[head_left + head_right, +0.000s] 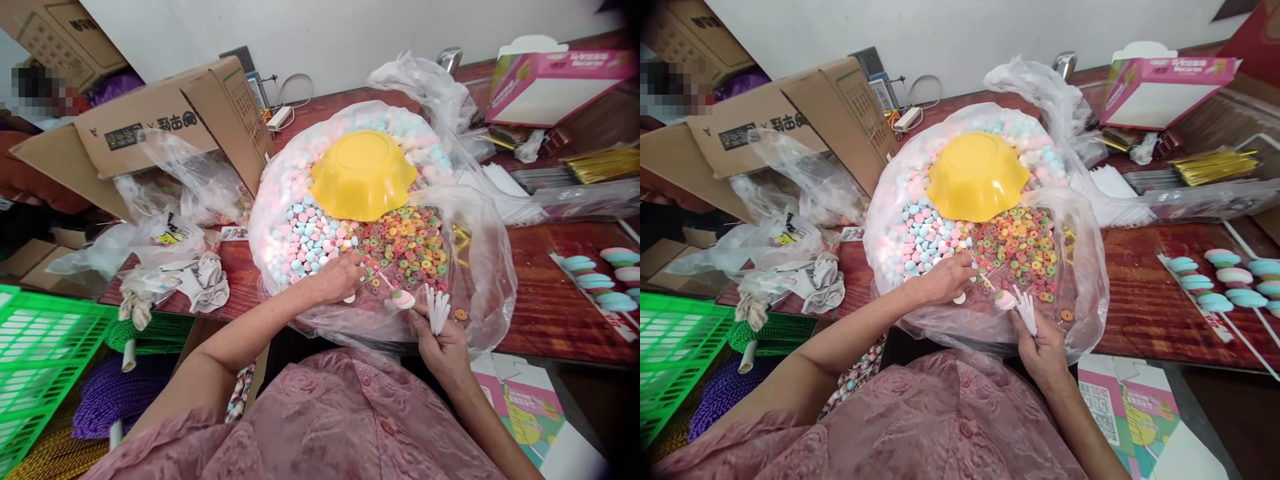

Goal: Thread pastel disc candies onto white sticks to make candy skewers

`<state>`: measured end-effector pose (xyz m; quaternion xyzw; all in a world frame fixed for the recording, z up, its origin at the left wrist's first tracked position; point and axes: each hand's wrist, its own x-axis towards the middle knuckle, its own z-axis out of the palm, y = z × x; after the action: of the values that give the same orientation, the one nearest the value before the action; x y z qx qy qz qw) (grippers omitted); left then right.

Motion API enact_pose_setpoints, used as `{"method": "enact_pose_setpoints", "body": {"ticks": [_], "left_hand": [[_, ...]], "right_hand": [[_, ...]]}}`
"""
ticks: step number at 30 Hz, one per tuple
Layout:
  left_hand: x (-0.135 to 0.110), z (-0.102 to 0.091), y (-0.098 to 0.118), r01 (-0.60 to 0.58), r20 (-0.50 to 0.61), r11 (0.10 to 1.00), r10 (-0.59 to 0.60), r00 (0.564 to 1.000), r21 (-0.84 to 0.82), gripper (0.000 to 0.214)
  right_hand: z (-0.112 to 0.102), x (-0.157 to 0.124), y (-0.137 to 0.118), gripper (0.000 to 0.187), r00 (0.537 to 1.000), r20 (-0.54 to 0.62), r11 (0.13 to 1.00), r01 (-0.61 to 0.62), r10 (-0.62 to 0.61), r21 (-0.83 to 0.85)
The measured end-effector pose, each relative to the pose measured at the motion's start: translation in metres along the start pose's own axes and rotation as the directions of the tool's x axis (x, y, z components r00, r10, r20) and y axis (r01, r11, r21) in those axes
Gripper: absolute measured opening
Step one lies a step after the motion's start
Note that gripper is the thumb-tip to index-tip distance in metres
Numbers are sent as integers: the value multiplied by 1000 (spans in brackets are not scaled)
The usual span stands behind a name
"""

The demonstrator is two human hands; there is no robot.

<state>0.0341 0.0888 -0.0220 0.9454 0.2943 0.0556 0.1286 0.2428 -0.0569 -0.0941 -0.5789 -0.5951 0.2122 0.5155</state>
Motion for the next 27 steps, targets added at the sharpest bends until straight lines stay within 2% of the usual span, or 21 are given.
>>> {"method": "enact_pose_setpoints", "body": {"ticks": [3, 6, 9, 13, 17, 21, 24, 27], "left_hand": [[-11, -6, 4, 0, -132, 981, -27, 991, -195, 13], [-32, -4, 7, 22, -133, 943, -70, 989, -331, 9], [-50, 8, 12, 73, -92, 949, -106, 990, -307, 12], [-61, 21, 19, 152, -147, 968, -183, 972, -200, 17], [-65, 23, 28, 96, -187, 985, -122, 975, -140, 24], [-68, 26, 37, 38, -206, 997, -51, 977, -67, 23], [-67, 30, 40, 75, -221, 991, -98, 970, -112, 22], [-62, 31, 40, 156, -195, 945, -217, 956, -288, 18]], "right_hand": [[-2, 0, -2, 22, 1000, 18, 1000, 5, -5, -12], [-2, 0, -3, 21, 1000, 20, 1000, 11, -11, -6], [-2, 0, -3, 24, 1000, 11, 1000, 13, -12, -11], [-2, 1, -3, 23, 999, 30, 999, 29, -28, -17], [-2, 1, 0, 21, 997, 54, 999, 53, -53, 11], [-1, 0, 3, 20, 995, 29, 996, 92, -92, 4], [-1, 0, 3, 20, 994, 34, 995, 103, -103, 3], [-1, -1, 4, 20, 994, 37, 994, 106, -106, -1]]}}
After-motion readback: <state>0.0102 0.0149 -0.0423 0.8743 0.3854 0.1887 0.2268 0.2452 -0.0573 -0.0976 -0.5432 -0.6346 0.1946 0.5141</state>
